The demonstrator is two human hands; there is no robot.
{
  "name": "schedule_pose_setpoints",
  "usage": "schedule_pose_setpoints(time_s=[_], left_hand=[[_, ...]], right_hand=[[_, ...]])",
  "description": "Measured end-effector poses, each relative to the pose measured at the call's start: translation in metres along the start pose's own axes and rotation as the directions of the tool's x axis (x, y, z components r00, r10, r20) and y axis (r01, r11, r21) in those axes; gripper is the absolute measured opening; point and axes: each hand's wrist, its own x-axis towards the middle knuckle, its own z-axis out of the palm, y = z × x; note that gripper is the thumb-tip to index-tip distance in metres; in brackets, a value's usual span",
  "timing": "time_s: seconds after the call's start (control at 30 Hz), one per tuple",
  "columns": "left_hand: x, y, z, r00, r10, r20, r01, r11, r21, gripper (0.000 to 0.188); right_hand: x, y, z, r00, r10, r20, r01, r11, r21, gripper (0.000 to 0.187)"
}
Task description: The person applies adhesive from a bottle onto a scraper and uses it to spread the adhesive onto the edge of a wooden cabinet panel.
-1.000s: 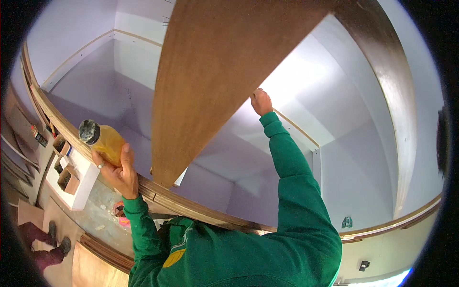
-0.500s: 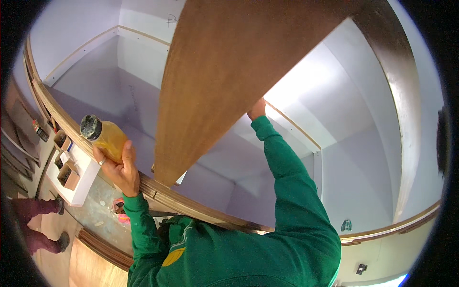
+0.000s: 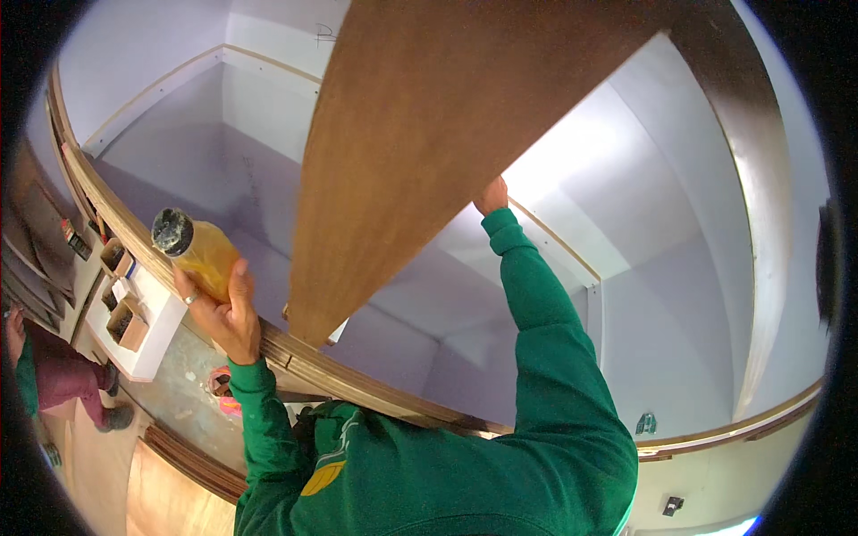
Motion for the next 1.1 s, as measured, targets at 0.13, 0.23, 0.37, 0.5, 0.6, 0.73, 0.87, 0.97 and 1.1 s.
schedule_pose_setpoints(time_s=[0.13,0.23,0.37,0.5,0.6,0.73,0.87,0.97,1.1], left_hand=[[0.001,-0.002,-0.003,1.000,0.009,0.005,-0.009,1.000,-0.007,0.066],[0.000,-0.003,-0.003,1.000,-0.012,0.009,0.012,1.000,-0.006,0.067],[-0.004,-0.002,0.000,0.996,-0.072,0.050,0.072,0.997,-0.016,0.063],[-0.003,-0.002,-0.004,0.997,-0.067,0.030,0.067,0.998,0.002,0.064],[0.000,-0.001,-0.002,1.000,-0.029,0.009,0.029,1.000,-0.003,0.066],[0.000,-0.001,0.005,1.000,-0.001,-0.008,0.001,0.999,-0.042,0.066],[-0.002,0.000,-0.001,0.995,-0.077,0.060,0.078,0.997,-0.018,0.065],[-0.002,-0.003,-0.003,0.999,-0.041,0.033,0.042,0.999,-0.027,0.063],[0.000,-0.002,0.004,1.000,0.023,-0.013,-0.024,1.000,-0.010,0.064]], right_hand=[[0.016,-0.025,-0.027,0.985,0.095,0.143,-0.108,0.990,0.086,0.029],[0.015,-0.010,-0.011,0.999,0.025,0.026,-0.027,0.996,0.084,0.029],[0.004,0.031,0.041,0.996,0.065,-0.064,-0.046,0.964,0.261,0.033],[0.003,-0.009,0.033,0.999,0.002,0.046,0.000,0.999,-0.046,0.040],[-0.011,-0.026,0.028,0.998,-0.058,0.023,0.061,0.972,-0.227,0.045],[-0.020,0.006,0.038,0.998,-0.055,0.024,0.058,0.986,-0.155,0.042],[-0.010,0.030,0.044,0.990,0.033,-0.136,-0.002,0.975,0.222,0.031],[-0.008,0.040,0.052,0.994,0.084,-0.076,-0.061,0.962,0.266,0.031],[-0.009,0.034,0.036,0.993,0.100,-0.059,-0.072,0.931,0.358,0.031]])
